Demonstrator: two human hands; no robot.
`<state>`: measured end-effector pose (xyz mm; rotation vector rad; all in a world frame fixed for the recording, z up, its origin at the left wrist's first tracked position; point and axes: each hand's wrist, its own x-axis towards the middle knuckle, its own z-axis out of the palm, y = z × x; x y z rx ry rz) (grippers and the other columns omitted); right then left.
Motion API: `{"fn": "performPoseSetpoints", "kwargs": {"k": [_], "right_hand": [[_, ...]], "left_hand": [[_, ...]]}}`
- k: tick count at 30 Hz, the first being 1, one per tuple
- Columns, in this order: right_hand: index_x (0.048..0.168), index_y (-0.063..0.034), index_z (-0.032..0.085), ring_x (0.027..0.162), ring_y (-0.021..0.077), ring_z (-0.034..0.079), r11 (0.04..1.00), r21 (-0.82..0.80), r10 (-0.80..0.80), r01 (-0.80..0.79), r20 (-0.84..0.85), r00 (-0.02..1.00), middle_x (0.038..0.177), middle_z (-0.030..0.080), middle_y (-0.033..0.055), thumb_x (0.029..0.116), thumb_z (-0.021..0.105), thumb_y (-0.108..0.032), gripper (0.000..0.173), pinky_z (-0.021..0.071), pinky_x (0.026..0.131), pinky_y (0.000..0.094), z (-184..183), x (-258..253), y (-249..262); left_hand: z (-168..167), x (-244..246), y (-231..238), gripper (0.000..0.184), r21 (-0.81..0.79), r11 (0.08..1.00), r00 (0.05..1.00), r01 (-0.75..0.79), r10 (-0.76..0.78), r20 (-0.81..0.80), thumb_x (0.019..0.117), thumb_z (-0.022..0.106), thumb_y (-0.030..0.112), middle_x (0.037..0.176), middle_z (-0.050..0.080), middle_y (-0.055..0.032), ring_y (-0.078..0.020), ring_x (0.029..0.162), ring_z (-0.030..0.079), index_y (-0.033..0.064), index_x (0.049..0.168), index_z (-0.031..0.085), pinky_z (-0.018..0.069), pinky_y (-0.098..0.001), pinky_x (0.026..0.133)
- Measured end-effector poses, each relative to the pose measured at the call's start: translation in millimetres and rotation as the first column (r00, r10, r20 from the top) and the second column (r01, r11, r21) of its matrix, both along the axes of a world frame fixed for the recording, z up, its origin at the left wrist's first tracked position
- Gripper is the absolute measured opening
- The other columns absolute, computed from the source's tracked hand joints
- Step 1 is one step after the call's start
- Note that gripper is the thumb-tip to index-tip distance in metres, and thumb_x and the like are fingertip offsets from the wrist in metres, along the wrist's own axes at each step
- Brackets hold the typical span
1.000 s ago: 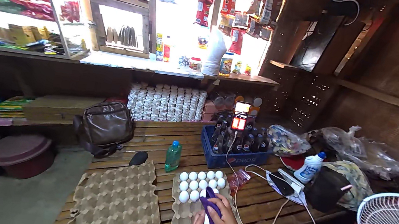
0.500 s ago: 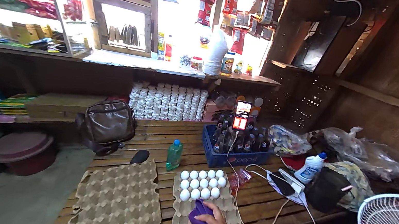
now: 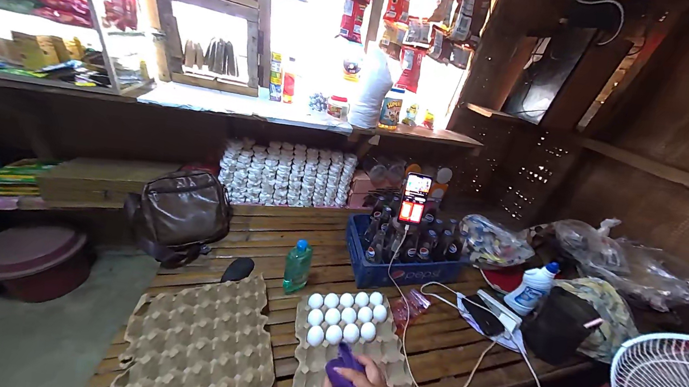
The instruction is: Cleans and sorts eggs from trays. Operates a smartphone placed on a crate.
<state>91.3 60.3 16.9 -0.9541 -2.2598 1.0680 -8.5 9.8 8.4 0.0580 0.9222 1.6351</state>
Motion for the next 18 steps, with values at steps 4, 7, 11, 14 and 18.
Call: {"fn": "performPoseSetpoints", "kwargs": {"k": [4,7,11,14,18], "right_hand": [[0.13,-0.0173,0.071,0.142,0.0424,0.04,0.996,0.077,0.046,-0.049,0.049,0.998,0.154,0.043,0.0239,0.0987,0.061,-0.025,0.034,0.0343,0.116,0.0567,1,2,6],[0.134,-0.0105,0.067,0.14,0.0403,0.043,1.0,-0.02,-0.023,0.023,0.004,1.0,0.15,0.046,0.0247,0.0989,0.059,-0.024,0.038,0.0361,0.116,0.0547,13,3,18],[0.145,-0.0035,0.046,0.135,0.0338,0.05,0.949,-0.261,-0.203,0.177,-0.076,0.976,0.146,0.048,0.0255,0.0984,0.061,-0.027,0.054,0.0414,0.113,0.0484,16,6,32],[0.133,0.0012,0.055,0.131,0.0345,0.051,0.96,-0.207,-0.208,0.186,-0.091,0.974,0.138,0.053,0.0261,0.098,0.061,-0.026,0.045,0.0419,0.111,0.0475,17,4,21],[0.122,-0.0017,0.067,0.136,0.0416,0.048,0.994,0.062,-0.082,0.084,-0.045,0.996,0.146,0.049,0.0274,0.0964,0.065,-0.025,0.035,0.0405,0.113,0.0539,8,-1,-6]], "left_hand": [[-2,0,1,0.061,0.045,0.999,0.999,0.01,-0.008,-0.05,0.111,0.009,0.043,0.102,0.068,-0.0088,-0.0159,0.093,0.066,0.0054,0.126,0.054,0.0561,-0.0382,0.084],[-11,2,5,0.055,0.074,0.991,0.984,0.107,-0.095,-0.147,0.1119,0.012,0.038,0.108,0.068,-0.0093,-0.0148,0.096,0.067,0.0039,0.137,0.047,0.056,-0.037,0.086],[-10,3,5,0.045,0.059,0.966,0.952,0.252,-0.237,-0.194,0.1116,0.022,0.037,0.104,0.067,-0.0107,-0.0179,0.086,0.068,0.0067,0.141,0.037,0.0572,-0.0376,0.074],[-8,2,4,0.048,0.061,0.972,0.965,0.227,-0.216,-0.146,0.1114,0.022,0.041,0.102,0.069,-0.0096,-0.0179,0.088,0.069,0.0071,0.134,0.047,0.0576,-0.0372,0.076],[-9,2,3,0.063,0.091,0.994,0.998,0.065,-0.063,-0.03,0.1099,0.008,0.047,0.106,0.069,-0.0072,-0.0156,0.097,0.067,0.0084,0.129,0.054,0.0565,-0.0381,0.086]]}}
